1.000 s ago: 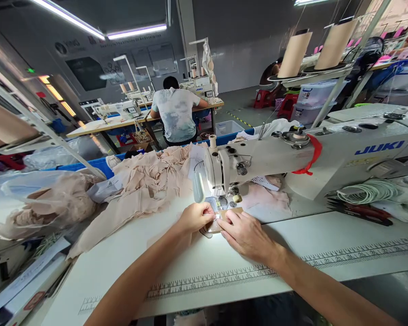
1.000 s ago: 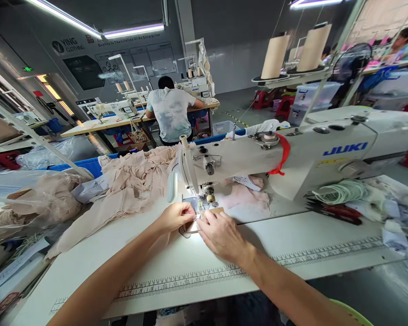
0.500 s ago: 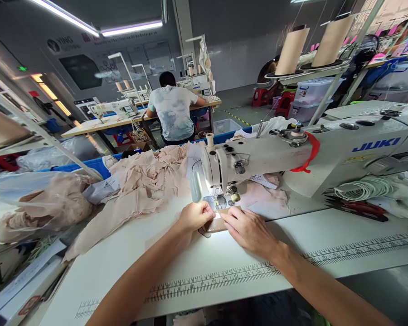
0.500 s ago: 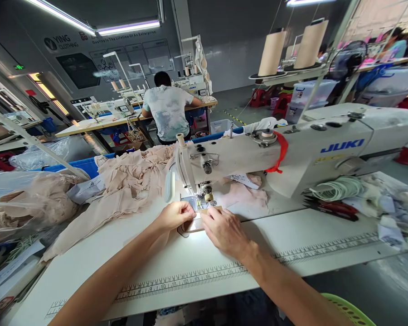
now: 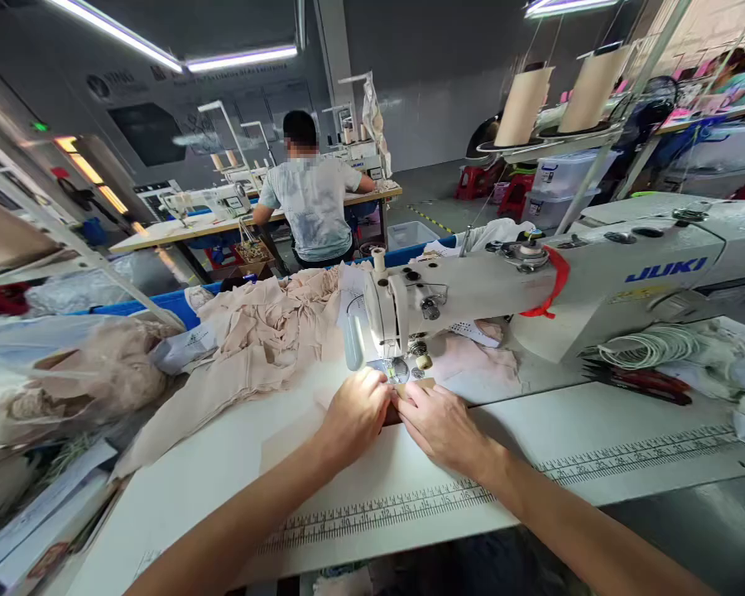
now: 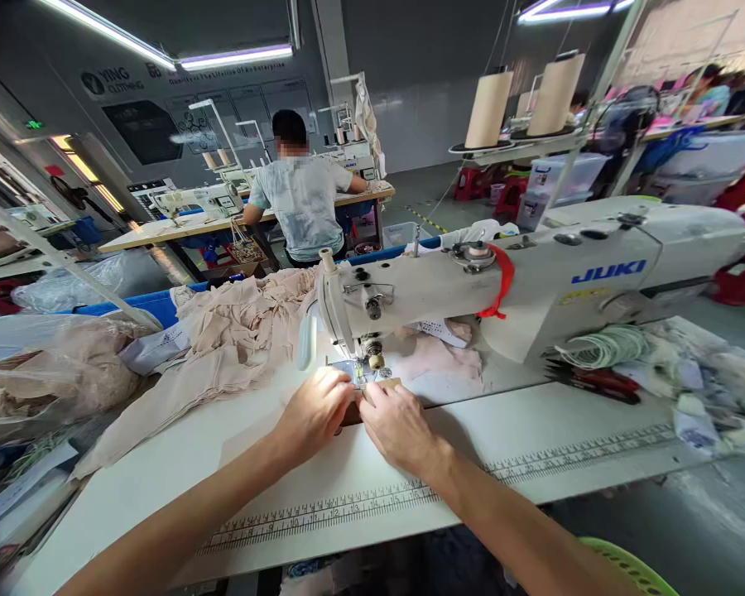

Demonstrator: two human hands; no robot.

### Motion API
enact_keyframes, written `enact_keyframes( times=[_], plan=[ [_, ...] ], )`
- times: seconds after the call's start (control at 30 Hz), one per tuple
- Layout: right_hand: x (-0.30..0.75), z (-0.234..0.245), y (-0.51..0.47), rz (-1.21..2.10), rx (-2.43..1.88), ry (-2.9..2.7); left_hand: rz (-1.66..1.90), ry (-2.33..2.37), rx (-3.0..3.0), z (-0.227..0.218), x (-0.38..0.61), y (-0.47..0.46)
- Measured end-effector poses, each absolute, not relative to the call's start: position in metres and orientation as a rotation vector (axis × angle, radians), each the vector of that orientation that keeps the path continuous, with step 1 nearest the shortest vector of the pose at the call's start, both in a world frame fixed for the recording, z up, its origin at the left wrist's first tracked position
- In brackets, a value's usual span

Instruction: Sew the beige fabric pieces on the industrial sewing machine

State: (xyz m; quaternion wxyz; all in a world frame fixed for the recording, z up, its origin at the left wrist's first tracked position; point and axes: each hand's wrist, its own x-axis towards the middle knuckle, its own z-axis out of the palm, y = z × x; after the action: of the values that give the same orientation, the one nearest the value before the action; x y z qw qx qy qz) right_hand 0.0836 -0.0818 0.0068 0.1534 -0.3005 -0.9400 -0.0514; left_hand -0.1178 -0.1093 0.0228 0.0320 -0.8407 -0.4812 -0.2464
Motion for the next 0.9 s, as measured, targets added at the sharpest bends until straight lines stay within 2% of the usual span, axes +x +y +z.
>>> enact_keyframes(
  times=[0.07, 0.27, 0.6, 0.9],
  plan=[
    [0.083, 0.007, -0.082, -0.115, -0.882, -2.707, -0.699, -1.332, -2.625, 0.019, -0.115, -0.121],
    [0.083, 0.007, -0.084, -0.101, -0.902, -2.683, -0.71, -1.331, -2.609, 0.005, -0.111, -0.136],
    [0.096, 0.001, -0.061, -0.172, -0.989, -2.478, -0.74, -1.341, -2.602, -0.007, -0.121, -0.107],
    [0.1, 0.001, -0.057, -0.094, -0.999, -2.447, -0.702, -1.323, -2.584, -0.01, -0.123, -0.096]
  ],
)
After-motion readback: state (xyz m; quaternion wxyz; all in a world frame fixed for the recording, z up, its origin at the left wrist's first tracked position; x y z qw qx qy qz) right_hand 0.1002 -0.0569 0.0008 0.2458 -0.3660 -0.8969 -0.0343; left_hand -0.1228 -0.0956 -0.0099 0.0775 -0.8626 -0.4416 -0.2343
